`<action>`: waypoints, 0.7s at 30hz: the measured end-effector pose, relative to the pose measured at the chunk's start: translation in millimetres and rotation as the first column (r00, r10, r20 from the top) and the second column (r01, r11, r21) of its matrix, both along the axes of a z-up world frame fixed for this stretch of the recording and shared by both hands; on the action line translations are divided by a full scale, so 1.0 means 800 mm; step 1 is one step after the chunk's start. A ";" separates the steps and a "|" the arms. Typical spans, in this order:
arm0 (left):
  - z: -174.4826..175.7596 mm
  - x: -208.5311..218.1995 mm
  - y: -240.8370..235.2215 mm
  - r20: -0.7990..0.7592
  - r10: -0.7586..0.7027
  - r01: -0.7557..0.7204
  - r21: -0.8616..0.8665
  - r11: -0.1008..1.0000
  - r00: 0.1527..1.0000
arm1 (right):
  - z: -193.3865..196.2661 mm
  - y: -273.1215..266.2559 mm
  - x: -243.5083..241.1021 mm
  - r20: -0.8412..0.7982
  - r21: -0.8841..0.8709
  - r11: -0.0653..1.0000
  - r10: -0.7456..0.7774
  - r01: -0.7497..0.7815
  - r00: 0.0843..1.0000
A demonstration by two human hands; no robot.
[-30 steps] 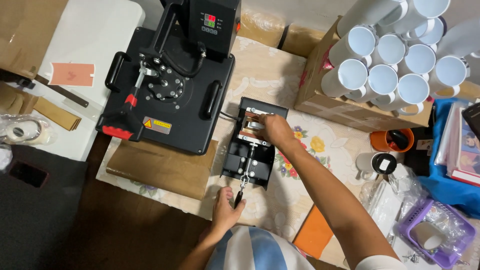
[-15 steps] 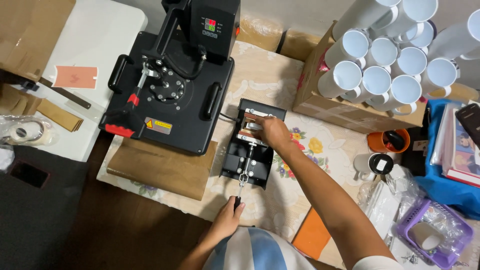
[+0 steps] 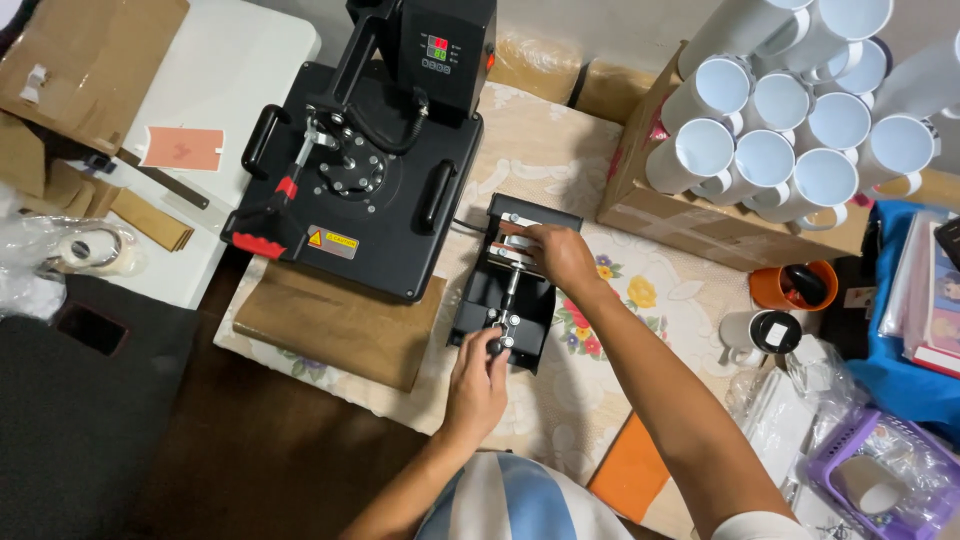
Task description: Preparing a ceramic mug with a sublimation print and manually holding it in a mug heat press machine.
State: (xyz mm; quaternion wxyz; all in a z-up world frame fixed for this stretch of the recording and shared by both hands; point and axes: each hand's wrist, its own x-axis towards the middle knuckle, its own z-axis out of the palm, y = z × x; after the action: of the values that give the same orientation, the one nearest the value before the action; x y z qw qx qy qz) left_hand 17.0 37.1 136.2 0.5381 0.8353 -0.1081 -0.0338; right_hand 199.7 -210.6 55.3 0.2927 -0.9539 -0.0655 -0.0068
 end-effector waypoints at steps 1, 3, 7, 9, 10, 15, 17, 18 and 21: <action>-0.018 0.021 -0.015 0.003 -0.002 0.002 0.001 1.000 1.000 | 0.003 -0.003 -0.004 0.003 0.001 1.000 -0.002 0.002 1.000; -0.052 0.058 -0.044 0.456 0.042 -0.180 0.264 0.947 0.889 | 0.007 -0.007 -0.016 0.011 -0.020 0.997 -0.072 0.073 0.997; -0.038 0.113 -0.070 0.550 0.090 -0.281 0.272 0.920 0.830 | 0.016 -0.018 -0.075 0.082 0.030 0.989 -0.149 0.147 0.986; -0.024 0.126 -0.080 0.478 0.222 -0.285 0.062 0.956 0.850 | 0.001 -0.017 -0.122 0.236 0.198 0.929 -0.355 0.313 0.905; -0.021 0.125 -0.082 0.479 0.218 -0.280 0.062 0.958 0.850 | -0.012 -0.021 -0.158 0.237 0.199 0.927 -0.360 0.318 0.902; -0.025 0.125 -0.083 0.214 0.189 -0.157 -0.161 0.974 0.958 | -0.043 -0.050 -0.349 0.203 0.199 0.681 -0.732 0.705 0.650; -0.005 0.120 -0.080 0.206 0.136 -0.102 -0.168 0.980 0.969 | -0.034 -0.062 -0.412 -0.102 0.113 0.379 -0.915 0.919 0.390; 0.004 0.119 -0.078 0.204 0.089 -0.053 -0.177 0.983 0.975 | -0.030 -0.066 -0.443 -0.352 -0.066 0.062 -0.935 0.996 0.035; 0.006 0.118 -0.081 0.149 0.104 -0.079 -0.165 0.983 0.983 | -0.064 -0.091 -0.542 -0.415 -0.284 -0.031 -0.897 0.958 -0.152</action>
State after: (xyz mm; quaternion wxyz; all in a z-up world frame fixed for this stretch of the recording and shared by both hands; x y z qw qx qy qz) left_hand 111.6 -27.5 140.8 0.5933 0.7942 -0.1138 0.0658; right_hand -233.6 -283.3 4.0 0.2593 -0.6493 0.7145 0.0240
